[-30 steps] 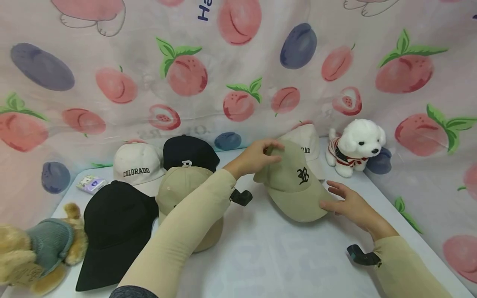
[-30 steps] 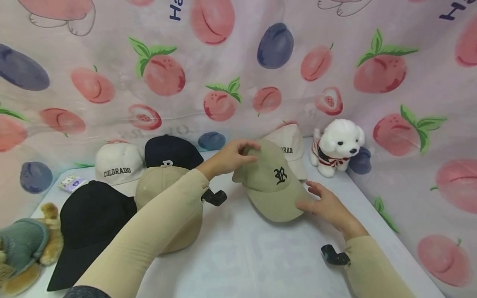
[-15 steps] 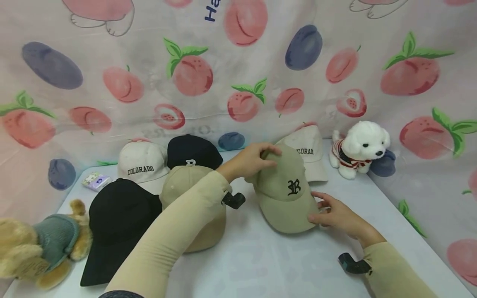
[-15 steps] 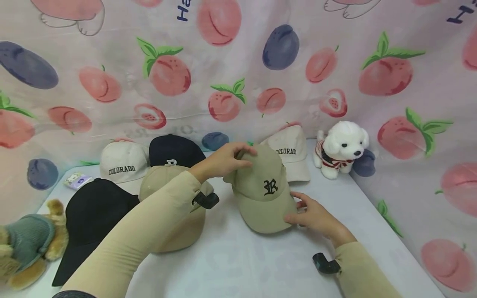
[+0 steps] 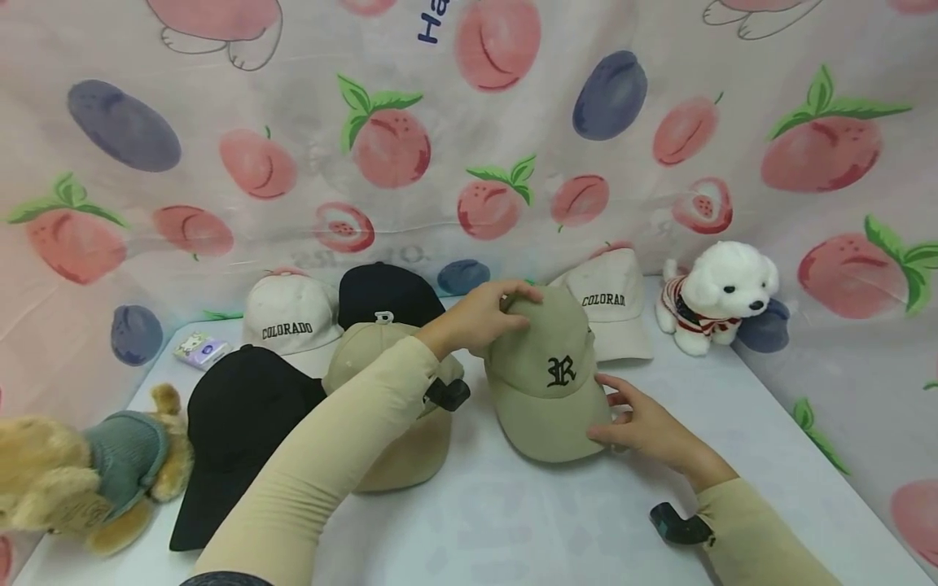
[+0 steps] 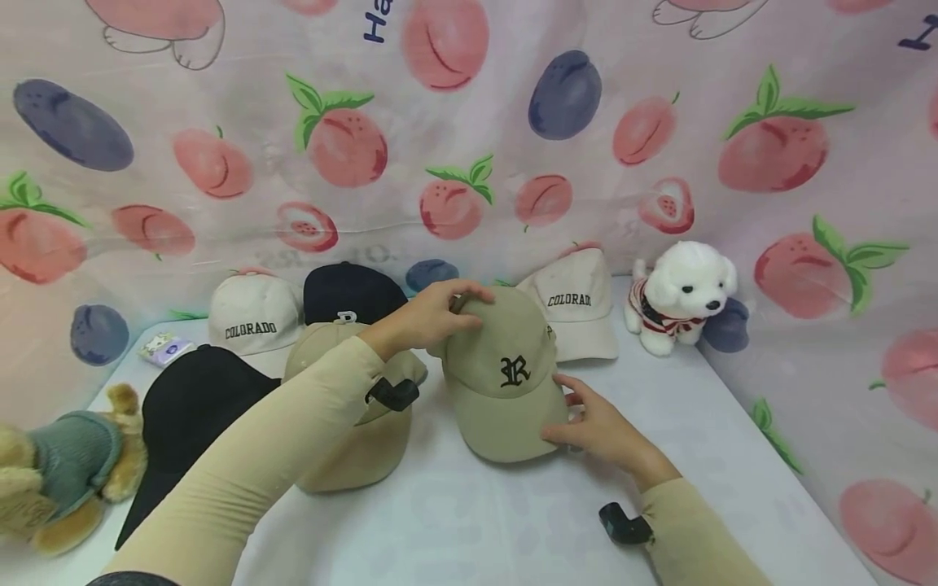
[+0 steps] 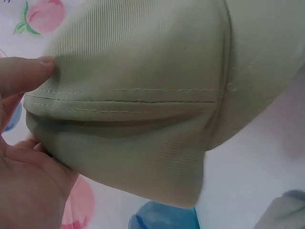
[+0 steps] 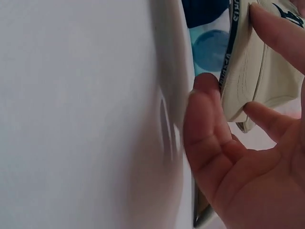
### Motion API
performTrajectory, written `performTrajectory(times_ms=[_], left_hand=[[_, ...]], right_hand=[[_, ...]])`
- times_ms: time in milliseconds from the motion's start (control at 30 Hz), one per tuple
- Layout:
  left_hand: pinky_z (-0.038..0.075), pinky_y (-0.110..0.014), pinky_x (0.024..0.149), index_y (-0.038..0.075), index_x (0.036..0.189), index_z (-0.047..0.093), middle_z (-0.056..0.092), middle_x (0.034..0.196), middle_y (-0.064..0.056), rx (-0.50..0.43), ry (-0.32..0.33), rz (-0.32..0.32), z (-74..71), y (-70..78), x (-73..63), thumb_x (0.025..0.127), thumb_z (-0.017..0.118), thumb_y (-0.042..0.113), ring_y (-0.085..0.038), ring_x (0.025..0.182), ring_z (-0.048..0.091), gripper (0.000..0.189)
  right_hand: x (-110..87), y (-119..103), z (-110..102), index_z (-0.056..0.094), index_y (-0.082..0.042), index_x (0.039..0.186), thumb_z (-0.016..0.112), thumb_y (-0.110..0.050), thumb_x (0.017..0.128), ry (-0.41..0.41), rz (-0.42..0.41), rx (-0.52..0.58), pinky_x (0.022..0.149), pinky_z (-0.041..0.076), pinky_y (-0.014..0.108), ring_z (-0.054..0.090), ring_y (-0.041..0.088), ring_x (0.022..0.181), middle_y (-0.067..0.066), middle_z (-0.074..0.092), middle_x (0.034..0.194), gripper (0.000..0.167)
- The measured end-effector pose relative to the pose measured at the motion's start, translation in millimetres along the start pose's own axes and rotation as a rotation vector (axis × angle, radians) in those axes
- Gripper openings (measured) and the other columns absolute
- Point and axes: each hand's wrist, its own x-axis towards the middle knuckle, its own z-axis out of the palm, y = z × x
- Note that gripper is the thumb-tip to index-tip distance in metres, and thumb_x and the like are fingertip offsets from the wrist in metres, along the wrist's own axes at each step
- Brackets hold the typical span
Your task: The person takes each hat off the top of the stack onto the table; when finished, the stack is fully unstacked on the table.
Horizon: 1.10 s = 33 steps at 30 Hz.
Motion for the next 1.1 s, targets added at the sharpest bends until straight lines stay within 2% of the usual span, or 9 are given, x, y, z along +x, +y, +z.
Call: performTrajectory(times_ms=[100, 200, 300, 433, 733, 867, 1100], left_hand=[[0.045, -0.038, 0.101, 0.021, 0.130, 0.064, 0.049, 0.146, 0.000, 0.012, -0.002, -0.014, -2.0, -1.2, -1.9, 0.098, 0.066, 0.014, -0.018, 0.131, 0.047, 0.033], [0.048, -0.037, 0.097, 0.021, 0.130, 0.064, 0.052, 0.142, 0.000, 0.030, -0.005, -0.023, -3.3, -3.3, -3.3, 0.098, 0.066, 0.014, -0.019, 0.124, 0.051, 0.032], [0.047, -0.036, 0.098, 0.020, 0.129, 0.065, 0.055, 0.139, 0.000, 0.046, -0.010, -0.018, -4.5, -5.0, -4.5, 0.098, 0.067, 0.014, -0.018, 0.123, 0.051, 0.032], [0.046, -0.035, 0.098, 0.018, 0.129, 0.066, 0.057, 0.136, -0.001, 0.056, -0.018, -0.010, -6.6, -7.4, -7.0, 0.097, 0.068, 0.015, -0.018, 0.122, 0.051, 0.032], [0.045, -0.036, 0.100, 0.016, 0.129, 0.066, 0.057, 0.137, -0.002, 0.030, -0.020, -0.007, -11.6, -18.8, -12.5, 0.097, 0.067, 0.014, -0.019, 0.123, 0.051, 0.032], [0.046, -0.036, 0.098, 0.015, 0.128, 0.067, 0.057, 0.137, -0.002, 0.025, -0.011, -0.021, -12.6, -23.9, -13.3, 0.097, 0.068, 0.014, -0.019, 0.120, 0.053, 0.031], [0.043, -0.035, 0.102, 0.014, 0.129, 0.066, 0.057, 0.137, -0.003, 0.008, -0.016, -0.030, -13.1, -30.5, -13.7, 0.097, 0.067, 0.013, -0.018, 0.126, 0.050, 0.031]], right_hand=[[1.7, -1.1, 4.3, 0.025, -0.001, 0.154, 0.082, -0.021, 0.084, 0.005, -0.007, -0.013, 0.068, 0.052, 0.035, 0.060, 0.025, 0.090, 0.025, 0.051, 0.124, 0.092], [3.2, -1.8, 8.5, 0.026, -0.001, 0.154, 0.083, -0.021, 0.084, 0.012, -0.007, -0.029, 0.067, 0.053, 0.035, 0.062, 0.024, 0.089, 0.025, 0.052, 0.124, 0.092], [4.5, -2.5, 11.9, 0.026, -0.001, 0.154, 0.083, -0.022, 0.084, 0.012, -0.006, -0.043, 0.067, 0.054, 0.036, 0.063, 0.023, 0.087, 0.027, 0.050, 0.128, 0.093], [6.3, -3.7, 16.9, 0.028, 0.001, 0.153, 0.083, -0.021, 0.084, 0.009, -0.023, -0.068, 0.067, 0.054, 0.035, 0.064, 0.022, 0.085, 0.026, 0.053, 0.124, 0.091], [8.3, -9.5, 31.3, 0.030, 0.002, 0.151, 0.083, -0.023, 0.084, 0.004, -0.027, -0.119, 0.067, 0.054, 0.036, 0.064, 0.021, 0.083, 0.025, 0.052, 0.124, 0.089], [9.1, -12.1, 35.9, 0.032, 0.001, 0.151, 0.084, -0.026, 0.083, 0.013, -0.017, -0.163, 0.068, 0.053, 0.035, 0.063, 0.019, 0.080, 0.021, 0.054, 0.121, 0.089], [10.8, -15.6, 41.8, 0.036, 0.002, 0.147, 0.085, -0.025, 0.081, 0.037, -0.022, -0.228, 0.070, 0.050, 0.034, 0.059, 0.019, 0.086, 0.013, 0.055, 0.110, 0.086]])
